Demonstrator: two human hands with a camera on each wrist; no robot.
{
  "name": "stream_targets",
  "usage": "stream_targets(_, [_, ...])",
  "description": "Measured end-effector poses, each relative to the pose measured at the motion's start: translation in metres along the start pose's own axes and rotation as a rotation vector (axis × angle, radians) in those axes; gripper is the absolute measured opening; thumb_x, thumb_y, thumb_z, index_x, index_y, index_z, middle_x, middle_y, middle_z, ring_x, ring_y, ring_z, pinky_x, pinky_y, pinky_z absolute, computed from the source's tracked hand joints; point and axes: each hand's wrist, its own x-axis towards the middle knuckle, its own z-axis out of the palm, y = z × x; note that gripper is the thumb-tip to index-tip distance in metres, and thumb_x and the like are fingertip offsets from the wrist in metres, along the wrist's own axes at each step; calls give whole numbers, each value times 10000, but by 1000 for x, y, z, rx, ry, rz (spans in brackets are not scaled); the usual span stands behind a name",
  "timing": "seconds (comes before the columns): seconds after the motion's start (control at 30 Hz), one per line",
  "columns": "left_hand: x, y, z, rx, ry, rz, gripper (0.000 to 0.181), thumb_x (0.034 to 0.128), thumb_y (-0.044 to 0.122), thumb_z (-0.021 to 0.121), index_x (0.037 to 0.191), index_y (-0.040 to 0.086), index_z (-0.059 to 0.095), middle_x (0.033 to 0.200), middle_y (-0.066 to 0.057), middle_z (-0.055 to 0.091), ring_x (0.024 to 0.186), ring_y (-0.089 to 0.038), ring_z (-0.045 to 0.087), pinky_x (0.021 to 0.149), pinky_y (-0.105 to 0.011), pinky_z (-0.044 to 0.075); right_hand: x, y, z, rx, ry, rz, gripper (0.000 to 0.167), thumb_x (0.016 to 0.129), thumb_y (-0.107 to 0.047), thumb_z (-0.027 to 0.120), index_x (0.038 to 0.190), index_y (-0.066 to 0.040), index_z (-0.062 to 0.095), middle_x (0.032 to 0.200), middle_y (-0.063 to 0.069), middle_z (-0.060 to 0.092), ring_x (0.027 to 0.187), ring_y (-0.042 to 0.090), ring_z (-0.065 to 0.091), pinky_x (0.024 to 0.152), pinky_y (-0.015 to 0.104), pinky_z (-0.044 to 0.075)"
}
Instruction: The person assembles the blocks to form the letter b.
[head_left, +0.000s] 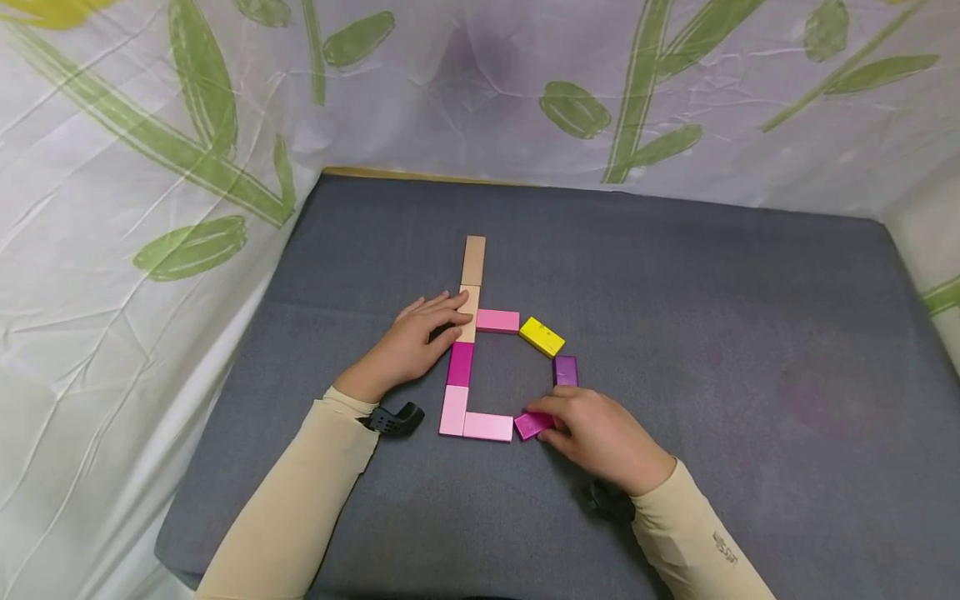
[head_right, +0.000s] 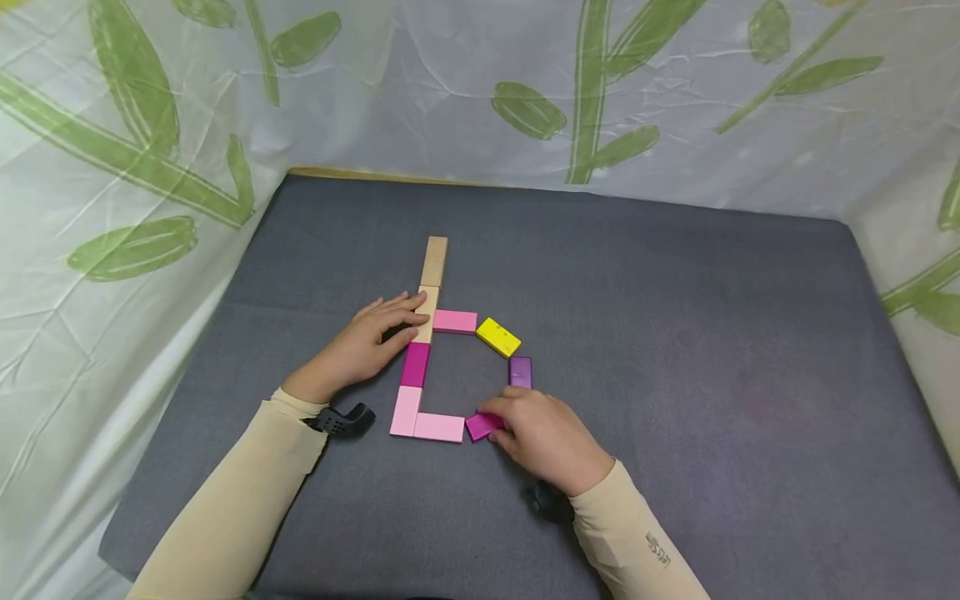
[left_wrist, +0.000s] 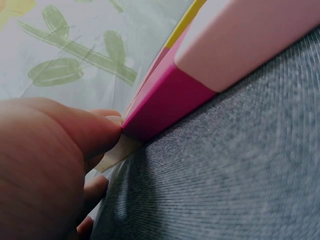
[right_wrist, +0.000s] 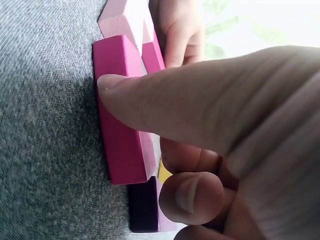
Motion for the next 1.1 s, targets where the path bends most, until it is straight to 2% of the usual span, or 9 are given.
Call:
stream_targets(0.5, [-1,1,-1,-14,-1,3,347,1071,168,611,1399,83,683,1647,-41,448,1562,-298,352,1305,-539,127,0,1,0,5,3,22,254,864,-105,868,1104,-119,786,829,-92,591,691,26,479,603,212,437])
stream_targets(0.8, [0,3,-2,-9,-13,-26,353,1078,185,600,1410,91,678,1659,-24,430,1576,-279,326,1311,-519,108,0,0,0,6,-9,46,260,868,-111,868,1115,-126,789,836,-80,595,695,37,486,604,211,433])
stream_targets(0.93, [0,3,-2,-3,-17,-34,353,1079,186,598,1409,90,678,1659,-27,429,1578,-280,321,1312,-518,105,0,0,-2,30,-17,53,355,871,-145,871,1210,-120,769,796,-95,552,694,33,474,597,212,422])
stream_targets(1.0, [-1,3,-2,-3,-19,-34,352,1078,181,599,1409,89,678,1658,-29,430,1578,-283,321,1312,-519,106,-1,2,-5,83,5,70,416,874,-178,876,1266,-118,752,764,-106,525,676,35,466,578,215,410])
stream_targets(1.1, [0,4,-2,-3,-19,-31,355,1078,183,599,1411,88,676,1660,-34,427,1578,-289,321,1311,-526,105,-2,9,-10,168,116,116,437,881,-180,871,1289,-94,742,736,-100,503,654,62,467,554,229,406])
